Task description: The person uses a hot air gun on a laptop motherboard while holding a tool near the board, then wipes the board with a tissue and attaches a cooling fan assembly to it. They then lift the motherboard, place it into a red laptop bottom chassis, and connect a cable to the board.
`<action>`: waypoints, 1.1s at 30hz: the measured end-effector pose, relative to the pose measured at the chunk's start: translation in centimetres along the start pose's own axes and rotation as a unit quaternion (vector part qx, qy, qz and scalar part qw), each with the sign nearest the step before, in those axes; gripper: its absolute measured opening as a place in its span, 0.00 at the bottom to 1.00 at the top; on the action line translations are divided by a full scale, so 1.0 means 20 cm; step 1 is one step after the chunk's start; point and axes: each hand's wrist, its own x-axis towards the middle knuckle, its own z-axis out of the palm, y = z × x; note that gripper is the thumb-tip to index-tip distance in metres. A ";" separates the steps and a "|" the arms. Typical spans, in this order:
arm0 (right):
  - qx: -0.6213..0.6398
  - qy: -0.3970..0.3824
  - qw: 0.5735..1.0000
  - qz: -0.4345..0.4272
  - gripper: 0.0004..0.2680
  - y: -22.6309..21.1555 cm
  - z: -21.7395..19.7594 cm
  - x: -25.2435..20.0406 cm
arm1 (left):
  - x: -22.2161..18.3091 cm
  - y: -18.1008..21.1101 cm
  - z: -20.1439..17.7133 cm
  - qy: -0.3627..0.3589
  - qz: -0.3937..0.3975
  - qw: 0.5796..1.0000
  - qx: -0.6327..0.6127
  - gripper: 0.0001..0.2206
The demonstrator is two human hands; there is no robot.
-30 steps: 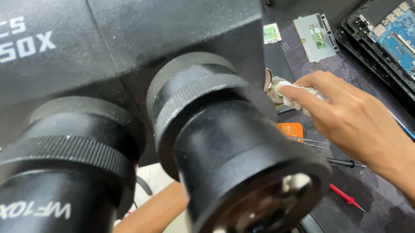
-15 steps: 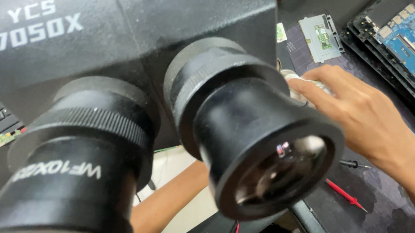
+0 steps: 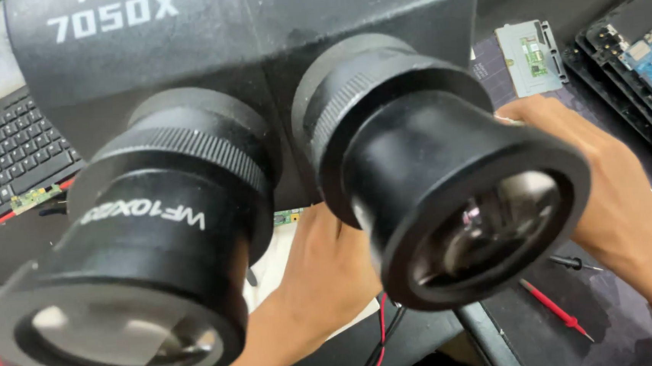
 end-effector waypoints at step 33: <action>-0.107 0.109 0.988 0.037 0.14 -0.16 0.07 0.13 | 0.00 -0.39 -0.26 -0.083 -0.049 0.981 0.166 0.47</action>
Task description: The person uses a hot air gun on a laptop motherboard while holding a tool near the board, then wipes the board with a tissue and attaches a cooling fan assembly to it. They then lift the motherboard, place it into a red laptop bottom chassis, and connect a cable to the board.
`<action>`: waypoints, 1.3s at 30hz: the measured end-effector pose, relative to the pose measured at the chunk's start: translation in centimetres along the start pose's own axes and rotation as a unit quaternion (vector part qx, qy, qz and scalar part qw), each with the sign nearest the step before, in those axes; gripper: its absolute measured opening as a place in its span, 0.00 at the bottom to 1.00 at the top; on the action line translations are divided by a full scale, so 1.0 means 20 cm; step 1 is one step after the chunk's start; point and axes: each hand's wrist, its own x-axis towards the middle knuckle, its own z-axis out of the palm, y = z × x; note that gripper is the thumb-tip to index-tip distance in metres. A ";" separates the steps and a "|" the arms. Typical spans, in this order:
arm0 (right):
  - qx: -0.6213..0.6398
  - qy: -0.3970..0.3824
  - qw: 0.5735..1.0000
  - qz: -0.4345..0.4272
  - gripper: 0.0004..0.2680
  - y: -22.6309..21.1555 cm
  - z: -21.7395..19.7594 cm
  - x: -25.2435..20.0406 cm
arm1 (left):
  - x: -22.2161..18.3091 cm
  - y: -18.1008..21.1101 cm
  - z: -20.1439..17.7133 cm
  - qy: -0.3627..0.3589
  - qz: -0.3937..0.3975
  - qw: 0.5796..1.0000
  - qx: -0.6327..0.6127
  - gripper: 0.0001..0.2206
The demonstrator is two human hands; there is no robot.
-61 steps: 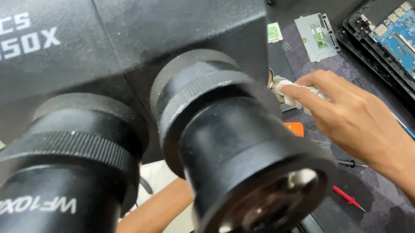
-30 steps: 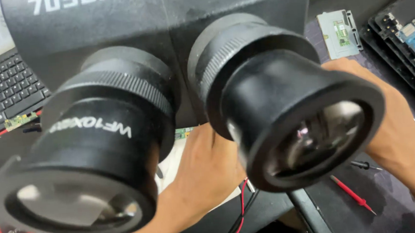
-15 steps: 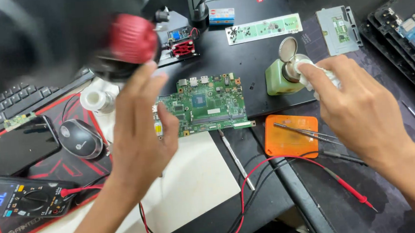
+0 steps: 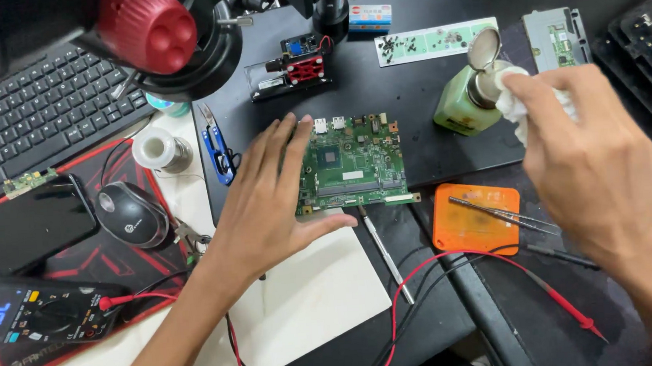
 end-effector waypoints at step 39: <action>0.296 -0.137 0.944 -0.042 0.15 -0.13 0.34 -0.05 | -0.05 -0.04 0.05 -0.049 -0.019 0.997 -0.052 0.50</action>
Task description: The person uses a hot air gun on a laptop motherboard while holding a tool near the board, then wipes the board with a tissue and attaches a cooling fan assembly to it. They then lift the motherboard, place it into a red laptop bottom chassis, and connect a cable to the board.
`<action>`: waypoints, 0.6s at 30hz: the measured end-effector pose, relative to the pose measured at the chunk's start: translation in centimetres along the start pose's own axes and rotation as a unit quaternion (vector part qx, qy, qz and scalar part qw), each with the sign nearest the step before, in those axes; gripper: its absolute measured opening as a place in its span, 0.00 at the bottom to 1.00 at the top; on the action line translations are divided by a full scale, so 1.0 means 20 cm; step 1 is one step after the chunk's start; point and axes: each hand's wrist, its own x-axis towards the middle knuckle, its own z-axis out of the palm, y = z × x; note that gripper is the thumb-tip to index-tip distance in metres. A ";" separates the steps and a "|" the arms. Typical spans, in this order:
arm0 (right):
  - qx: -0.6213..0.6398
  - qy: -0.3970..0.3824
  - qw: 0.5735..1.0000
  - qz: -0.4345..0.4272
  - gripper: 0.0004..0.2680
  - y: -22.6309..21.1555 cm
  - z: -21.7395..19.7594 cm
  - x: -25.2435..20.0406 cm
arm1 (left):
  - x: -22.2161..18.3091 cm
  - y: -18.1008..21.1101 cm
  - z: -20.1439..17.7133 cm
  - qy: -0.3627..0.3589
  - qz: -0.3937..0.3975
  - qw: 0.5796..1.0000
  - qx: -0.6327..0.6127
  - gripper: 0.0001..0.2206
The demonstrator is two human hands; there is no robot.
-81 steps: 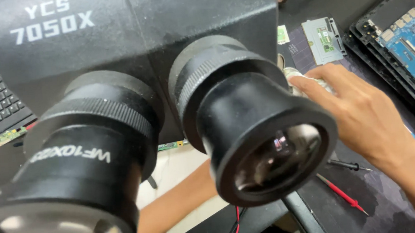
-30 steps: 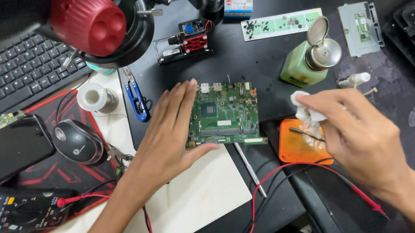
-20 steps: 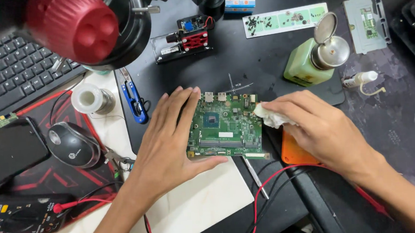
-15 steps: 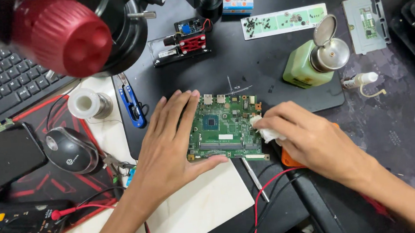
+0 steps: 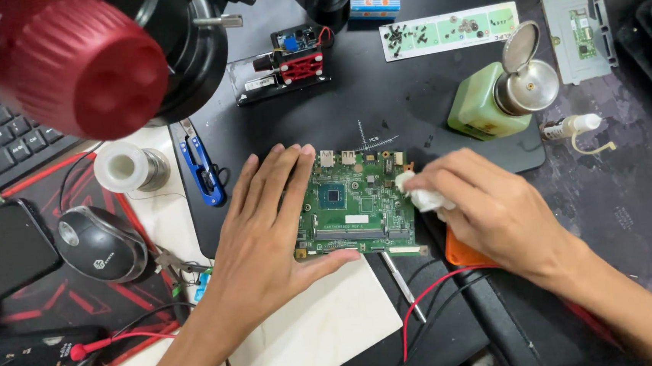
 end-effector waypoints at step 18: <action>-0.044 0.005 0.999 0.017 0.14 -0.01 -0.03 0.02 | 0.00 0.01 0.00 0.001 0.000 1.000 0.001 0.50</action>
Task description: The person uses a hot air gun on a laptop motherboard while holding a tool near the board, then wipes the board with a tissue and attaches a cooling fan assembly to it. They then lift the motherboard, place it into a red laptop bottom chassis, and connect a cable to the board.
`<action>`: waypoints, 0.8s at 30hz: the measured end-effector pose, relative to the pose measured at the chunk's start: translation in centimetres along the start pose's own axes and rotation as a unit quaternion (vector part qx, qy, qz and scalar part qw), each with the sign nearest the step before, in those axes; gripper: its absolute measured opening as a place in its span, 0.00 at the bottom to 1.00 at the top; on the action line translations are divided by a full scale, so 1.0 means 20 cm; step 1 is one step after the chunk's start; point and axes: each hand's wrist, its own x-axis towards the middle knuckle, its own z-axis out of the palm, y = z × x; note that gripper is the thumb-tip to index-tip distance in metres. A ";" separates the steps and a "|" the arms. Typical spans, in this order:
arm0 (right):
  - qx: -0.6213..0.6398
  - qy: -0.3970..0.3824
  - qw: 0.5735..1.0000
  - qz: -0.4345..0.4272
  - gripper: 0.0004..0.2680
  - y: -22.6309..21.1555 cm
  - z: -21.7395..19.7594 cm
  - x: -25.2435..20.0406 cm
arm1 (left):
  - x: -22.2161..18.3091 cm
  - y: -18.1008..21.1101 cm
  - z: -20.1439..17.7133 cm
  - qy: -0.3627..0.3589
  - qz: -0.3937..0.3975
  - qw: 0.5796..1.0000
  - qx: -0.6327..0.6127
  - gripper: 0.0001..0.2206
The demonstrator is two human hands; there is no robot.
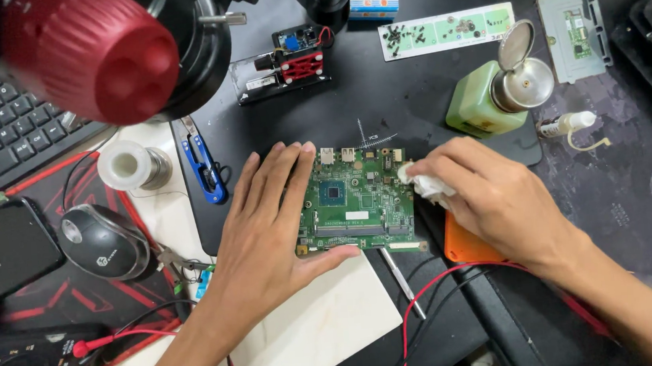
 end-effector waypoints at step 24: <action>0.046 0.053 0.997 0.031 0.08 -0.06 0.05 -0.02 | 0.00 -0.01 0.00 0.002 0.004 1.000 0.010 0.50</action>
